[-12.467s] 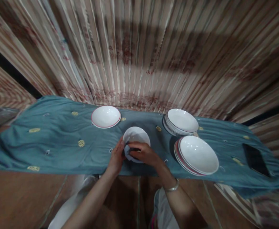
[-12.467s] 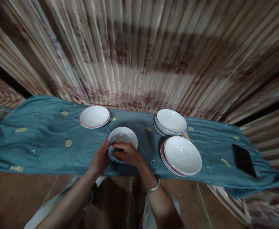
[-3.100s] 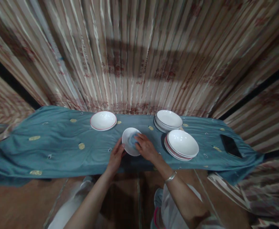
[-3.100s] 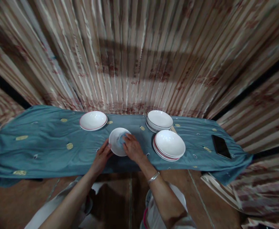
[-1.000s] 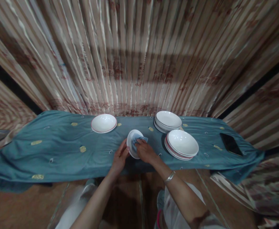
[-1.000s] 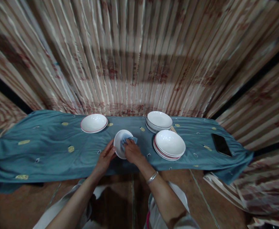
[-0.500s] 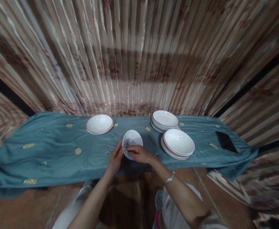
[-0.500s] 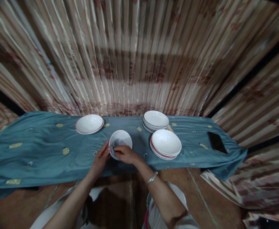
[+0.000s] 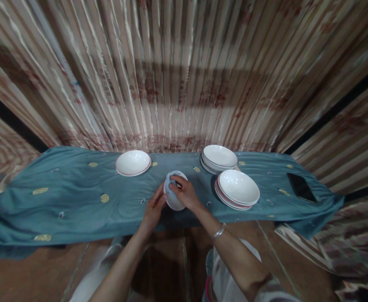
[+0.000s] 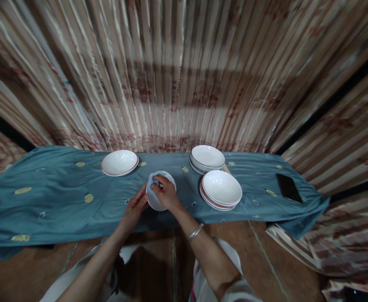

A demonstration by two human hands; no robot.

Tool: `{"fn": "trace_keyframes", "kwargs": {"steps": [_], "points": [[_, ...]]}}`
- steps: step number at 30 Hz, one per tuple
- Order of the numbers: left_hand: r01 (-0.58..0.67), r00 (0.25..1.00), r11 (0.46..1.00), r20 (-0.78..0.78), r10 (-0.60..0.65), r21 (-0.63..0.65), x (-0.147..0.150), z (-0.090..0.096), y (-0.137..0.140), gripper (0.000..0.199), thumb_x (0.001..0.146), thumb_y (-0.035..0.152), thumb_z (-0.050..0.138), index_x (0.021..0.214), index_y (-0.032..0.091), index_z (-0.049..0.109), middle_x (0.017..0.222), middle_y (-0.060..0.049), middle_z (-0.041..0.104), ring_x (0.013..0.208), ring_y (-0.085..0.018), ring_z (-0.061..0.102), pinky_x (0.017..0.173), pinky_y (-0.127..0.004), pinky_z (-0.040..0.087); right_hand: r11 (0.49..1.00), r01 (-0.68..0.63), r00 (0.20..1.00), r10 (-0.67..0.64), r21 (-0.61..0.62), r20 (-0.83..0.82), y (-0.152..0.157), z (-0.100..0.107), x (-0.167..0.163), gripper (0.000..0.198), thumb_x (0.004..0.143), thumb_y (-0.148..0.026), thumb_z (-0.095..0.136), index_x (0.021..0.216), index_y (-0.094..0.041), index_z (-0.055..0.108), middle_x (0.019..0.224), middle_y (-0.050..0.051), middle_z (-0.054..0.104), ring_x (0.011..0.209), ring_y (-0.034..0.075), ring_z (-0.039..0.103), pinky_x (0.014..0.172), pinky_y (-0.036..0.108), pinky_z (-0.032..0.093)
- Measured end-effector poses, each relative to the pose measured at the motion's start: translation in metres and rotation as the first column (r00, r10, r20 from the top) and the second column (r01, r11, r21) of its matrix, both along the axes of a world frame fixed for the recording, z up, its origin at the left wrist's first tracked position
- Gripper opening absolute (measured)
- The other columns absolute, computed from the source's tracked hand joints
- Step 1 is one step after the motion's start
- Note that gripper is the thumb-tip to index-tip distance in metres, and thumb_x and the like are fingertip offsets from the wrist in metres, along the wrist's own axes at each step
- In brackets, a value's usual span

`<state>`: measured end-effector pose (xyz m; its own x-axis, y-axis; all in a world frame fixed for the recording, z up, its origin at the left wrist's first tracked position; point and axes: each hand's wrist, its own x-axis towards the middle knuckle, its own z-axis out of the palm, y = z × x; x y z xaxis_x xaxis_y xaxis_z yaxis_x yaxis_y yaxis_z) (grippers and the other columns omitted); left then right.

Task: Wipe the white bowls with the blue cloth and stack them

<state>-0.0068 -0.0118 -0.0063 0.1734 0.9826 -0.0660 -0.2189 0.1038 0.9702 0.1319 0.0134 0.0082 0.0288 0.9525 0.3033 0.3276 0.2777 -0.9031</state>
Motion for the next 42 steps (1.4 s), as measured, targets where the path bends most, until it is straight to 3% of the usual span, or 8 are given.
{"fn": "trace_keyframes", "kwargs": {"steps": [5, 8, 11, 17, 22, 29, 35, 42], "points": [[-0.001, 1.0, 1.0, 0.005, 0.001, -0.008, 0.0, 0.0, -0.001, 0.069, 0.067, 0.049, 0.069, 0.128, 0.022, 0.054, 0.134, -0.008, 0.054, 0.124, -0.031, 0.048, 0.095, -0.042, 0.047, 0.989, 0.088, 0.931, -0.124, 0.12, 0.343, 0.002, -0.005, 0.001, 0.034, 0.081, -0.017, 0.05, 0.115, -0.015, 0.059, 0.122, 0.012, 0.058, 0.118, 0.022, 0.051, 0.105, 0.04, 0.037], [-0.001, 1.0, 1.0, 0.02, 0.001, -0.008, 0.0, -0.001, -0.001, 0.07, 0.067, 0.049, 0.069, 0.129, 0.02, 0.052, 0.133, -0.01, 0.055, 0.123, -0.03, 0.049, 0.095, -0.042, 0.047, 0.982, 0.093, 0.82, -0.169, 0.165, 0.547, -0.001, -0.011, 0.004, 0.039, 0.084, -0.013, 0.046, 0.121, -0.006, 0.054, 0.133, 0.021, 0.047, 0.126, 0.026, 0.043, 0.107, 0.042, 0.035], [-0.004, 1.0, 1.0, 0.031, 0.004, -0.02, 0.0, -0.002, -0.001, 0.071, 0.067, 0.047, 0.07, 0.13, 0.02, 0.052, 0.131, -0.01, 0.056, 0.12, -0.03, 0.051, 0.094, -0.043, 0.048, 0.982, 0.039, 0.693, -0.16, 0.185, 0.703, -0.005, -0.014, 0.01, 0.038, 0.083, -0.006, 0.042, 0.119, -0.004, 0.054, 0.134, 0.022, 0.044, 0.124, 0.026, 0.043, 0.104, 0.044, 0.038], [-0.017, 1.0, 0.999, 0.002, 0.017, -0.033, 0.0, -0.003, 0.0, 0.072, 0.066, 0.049, 0.07, 0.13, 0.02, 0.052, 0.125, -0.01, 0.061, 0.113, -0.029, 0.057, 0.09, -0.042, 0.05, 1.0, -0.003, 0.52, 0.007, -0.006, 0.854, -0.014, -0.01, 0.016, 0.029, 0.083, -0.004, 0.043, 0.104, -0.009, 0.061, 0.126, 0.019, 0.051, 0.112, 0.025, 0.049, 0.096, 0.038, 0.043], [-0.037, 0.999, 0.999, -0.023, 0.036, -0.024, 0.001, -0.002, 0.0, 0.069, 0.066, 0.05, 0.069, 0.128, 0.022, 0.054, 0.123, -0.009, 0.062, 0.111, -0.029, 0.058, 0.088, -0.04, 0.051, 0.972, -0.158, 0.586, 0.236, -0.177, 0.775, -0.022, -0.001, 0.017, 0.023, 0.083, -0.008, 0.046, 0.098, -0.011, 0.063, 0.108, 0.014, 0.06, 0.102, 0.02, 0.055, 0.091, 0.032, 0.042], [-0.05, 0.999, 0.999, -0.011, 0.05, -0.015, 0.002, -0.005, 0.004, 0.071, 0.064, 0.052, 0.069, 0.127, 0.021, 0.055, 0.133, -0.008, 0.055, 0.122, -0.03, 0.05, 0.095, -0.042, 0.047, 0.925, -0.35, 0.791, 0.376, -0.147, 0.482, -0.019, -0.002, 0.017, 0.023, 0.079, -0.006, 0.045, 0.087, -0.016, 0.065, 0.092, 0.003, 0.066, 0.088, 0.015, 0.06, 0.08, 0.025, 0.045], [-0.036, 0.999, 0.999, -0.023, 0.036, 0.003, 0.001, -0.005, 0.006, 0.071, 0.064, 0.052, 0.07, 0.127, 0.021, 0.055, 0.135, -0.009, 0.053, 0.126, -0.03, 0.046, 0.099, -0.042, 0.043, 0.947, -0.318, 0.902, 0.318, -0.047, 0.294, -0.017, -0.011, 0.009, 0.033, 0.083, -0.009, 0.042, 0.106, -0.019, 0.062, 0.116, 0.005, 0.062, 0.111, 0.018, 0.055, 0.098, 0.034, 0.041], [-0.01, 0.999, 1.0, -0.033, 0.01, 0.004, -0.001, -0.006, 0.004, 0.069, 0.067, 0.049, 0.068, 0.129, 0.022, 0.053, 0.141, -0.008, 0.047, 0.13, -0.029, 0.04, 0.101, -0.041, 0.041, 0.98, -0.189, 0.825, 0.192, -0.061, 0.532, -0.017, -0.014, 0.004, 0.043, 0.088, -0.014, 0.039, 0.129, -0.006, 0.047, 0.142, 0.019, 0.039, 0.134, 0.022, 0.034, 0.111, 0.038, 0.029]]}}
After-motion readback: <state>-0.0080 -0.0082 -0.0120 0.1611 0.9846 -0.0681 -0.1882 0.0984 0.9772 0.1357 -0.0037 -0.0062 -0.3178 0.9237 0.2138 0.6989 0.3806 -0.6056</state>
